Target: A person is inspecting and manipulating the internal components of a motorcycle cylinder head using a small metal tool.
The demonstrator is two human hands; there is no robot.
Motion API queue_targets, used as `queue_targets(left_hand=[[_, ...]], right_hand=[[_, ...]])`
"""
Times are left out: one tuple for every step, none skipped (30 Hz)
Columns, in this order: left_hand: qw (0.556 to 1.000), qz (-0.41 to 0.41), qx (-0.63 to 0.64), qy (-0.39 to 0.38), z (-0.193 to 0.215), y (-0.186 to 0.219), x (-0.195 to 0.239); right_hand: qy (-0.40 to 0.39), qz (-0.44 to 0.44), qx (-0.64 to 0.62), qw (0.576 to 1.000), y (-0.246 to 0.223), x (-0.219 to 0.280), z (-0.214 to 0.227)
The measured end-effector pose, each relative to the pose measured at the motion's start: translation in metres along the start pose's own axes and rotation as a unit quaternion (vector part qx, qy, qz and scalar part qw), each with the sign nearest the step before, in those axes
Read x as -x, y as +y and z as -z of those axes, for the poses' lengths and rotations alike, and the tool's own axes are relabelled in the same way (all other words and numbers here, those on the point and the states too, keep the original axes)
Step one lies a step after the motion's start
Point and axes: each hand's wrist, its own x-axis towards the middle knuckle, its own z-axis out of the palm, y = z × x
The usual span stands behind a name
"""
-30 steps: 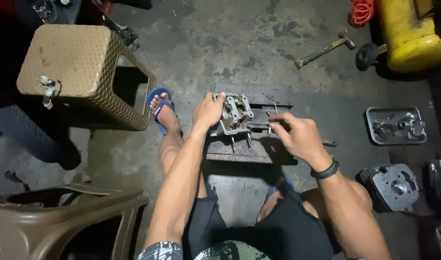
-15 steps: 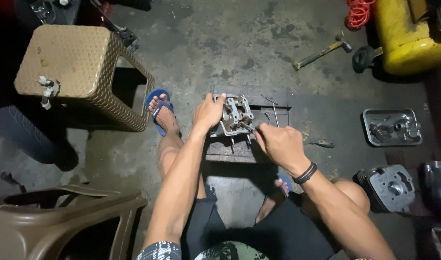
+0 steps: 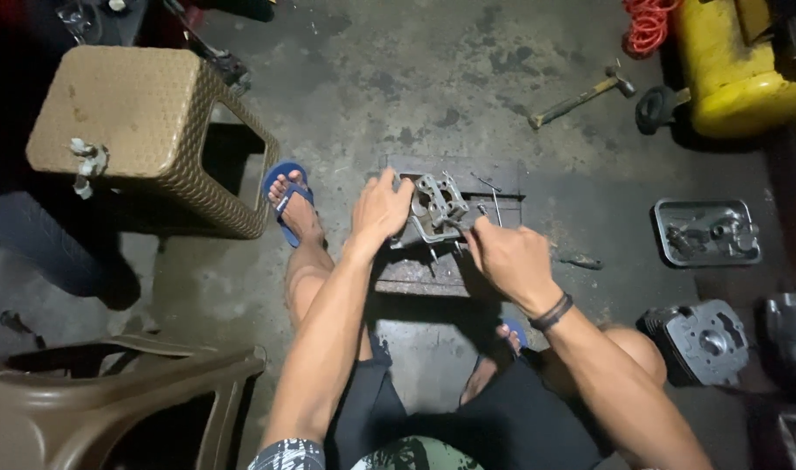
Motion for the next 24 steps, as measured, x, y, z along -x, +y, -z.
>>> queue_targets(left_hand=[[1.000,-0.001,-0.001,-0.006,-0.008,-0.006,-0.006],[1.000,-0.016,-0.013,0.018,-0.017,-0.011,-0.011],[0.998,-0.033,-0.025,0.048,-0.019,-0.016,-0.019],[0.998,-0.035,-0.025,0.049,-0.020,-0.017,-0.020],[0.998,-0.038,-0.025,0.054,-0.021,-0.019,-0.020],[0.997,-0.040,-0.025,0.059,-0.023,-0.020,-0.020],[0.997,-0.038,-0.025,0.059,-0.024,-0.022,-0.022],[0.997,-0.035,-0.025,0.058,-0.025,-0.024,-0.023],[0.997,-0.034,-0.026,0.059,-0.025,-0.024,-0.025],[0.997,-0.034,-0.026,0.060,-0.023,-0.022,-0.022],[0.997,-0.037,-0.027,0.059,-0.023,-0.021,-0.019],[0.997,-0.041,-0.028,0.059,-0.022,-0.019,-0.016],[0.997,-0.041,-0.028,0.058,-0.023,-0.018,-0.017],[0.996,-0.048,-0.031,0.063,-0.023,-0.017,-0.017],[0.996,-0.055,-0.037,0.066,-0.024,-0.016,-0.017],[0.996,-0.056,-0.039,0.065,-0.029,-0.021,-0.017],[0.995,-0.052,-0.031,0.074,-0.030,-0.022,-0.021],[0.995,-0.047,-0.022,0.084,-0.032,-0.023,-0.026],[0.995,-0.043,-0.021,0.085,-0.030,-0.020,-0.024],[0.994,-0.055,-0.024,0.088,-0.030,-0.017,-0.021],[0.994,-0.065,-0.030,0.088,-0.029,-0.016,-0.017],[0.994,-0.060,-0.032,0.084,-0.034,-0.021,-0.011],[0.993,-0.065,-0.028,0.091,-0.033,-0.019,-0.011],[0.993,-0.069,-0.025,0.098,-0.032,-0.017,-0.011]], right_hand=[[-0.004,-0.005,0.002,1.000,-0.005,-0.002,0.008],[-0.030,0.000,-0.014,0.999,-0.011,-0.005,0.015],[-0.052,0.008,-0.031,0.998,-0.017,-0.014,0.022],[-0.050,0.007,-0.029,0.998,-0.015,-0.014,0.019],[-0.050,0.001,-0.035,0.998,-0.012,-0.013,0.016],[-0.050,-0.005,-0.042,0.998,-0.010,-0.012,0.012],[-0.052,-0.004,-0.043,0.998,-0.010,-0.013,0.021],[-0.070,-0.009,-0.036,0.997,-0.010,-0.015,0.030],[-0.087,-0.014,-0.029,0.996,-0.010,-0.018,0.039],[-0.087,-0.013,-0.029,0.996,-0.011,-0.018,0.034],[-0.090,-0.018,-0.034,0.995,-0.011,-0.017,0.029],[-0.094,-0.022,-0.038,0.995,-0.011,-0.016,0.024],[-0.094,-0.022,-0.038,0.995,-0.014,-0.020,0.022],[-0.104,-0.017,-0.050,0.993,-0.016,-0.024,0.021],[-0.113,-0.015,-0.063,0.991,-0.020,-0.026,0.020],[-0.113,-0.018,-0.063,0.991,-0.020,-0.023,0.026],[-0.120,-0.022,-0.063,0.990,-0.016,-0.025,0.032],[-0.127,-0.026,-0.063,0.989,-0.013,-0.027,0.037],[-0.130,-0.023,-0.065,0.989,-0.012,-0.026,0.030],[-0.117,-0.015,-0.058,0.991,-0.010,-0.025,0.022],[-0.107,-0.011,-0.054,0.993,-0.011,-0.021,0.014],[-0.112,-0.012,-0.058,0.992,-0.013,-0.014,0.009],[-0.106,-0.005,-0.065,0.992,-0.010,-0.015,0.006],[-0.100,0.002,-0.072,0.992,-0.007,-0.017,0.003]])
